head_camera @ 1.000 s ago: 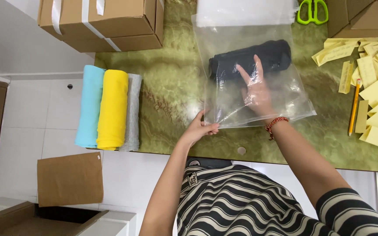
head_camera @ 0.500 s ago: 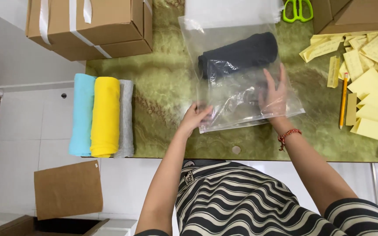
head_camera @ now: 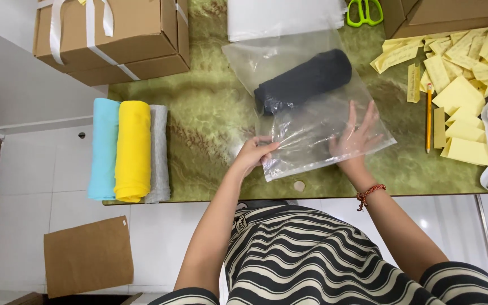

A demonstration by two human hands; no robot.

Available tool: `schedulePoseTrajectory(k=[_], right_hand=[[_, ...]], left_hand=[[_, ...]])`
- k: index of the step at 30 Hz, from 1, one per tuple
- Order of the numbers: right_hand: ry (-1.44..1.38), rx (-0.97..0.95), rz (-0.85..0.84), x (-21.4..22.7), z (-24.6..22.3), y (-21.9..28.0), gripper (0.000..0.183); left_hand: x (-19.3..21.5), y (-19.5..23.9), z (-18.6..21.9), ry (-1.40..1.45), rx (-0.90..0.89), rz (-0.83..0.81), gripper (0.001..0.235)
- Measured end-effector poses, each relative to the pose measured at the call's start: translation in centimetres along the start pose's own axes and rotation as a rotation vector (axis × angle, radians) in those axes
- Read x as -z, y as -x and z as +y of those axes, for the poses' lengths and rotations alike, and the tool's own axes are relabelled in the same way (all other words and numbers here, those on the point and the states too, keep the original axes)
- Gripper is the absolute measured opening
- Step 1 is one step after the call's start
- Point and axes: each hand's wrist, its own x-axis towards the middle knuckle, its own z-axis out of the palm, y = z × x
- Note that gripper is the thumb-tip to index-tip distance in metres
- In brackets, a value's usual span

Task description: The person ties a white ribbon into a bow on a brown cardboard box and writes on a yellow sticky note attached to the ribbon. They then place a folded black cloth into a clear plastic bag and seal it.

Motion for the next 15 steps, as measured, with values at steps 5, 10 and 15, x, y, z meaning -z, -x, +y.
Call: schedulePoseTrajectory(k=[5, 10, 15], right_hand=[[0.276, 0.257, 0.114, -4.3, 0.9, 0.2, 0.103], [0.006, 0.456, -0.124, -3.4, -4.0, 0.8, 0.079], [-0.033, 0.406, -0.389, -3.6, -5.7, -1.7, 0.066]], left_hand=[[2.0, 3.2, -0.4, -0.001, 0.046, -0.021, 0.066], [2.6, 2.2, -0.7, -0.012, 0.083, -0.004, 0.086], [1.6, 0.0, -1.3, 0.122, 0.040, 0.014, 0.086]])
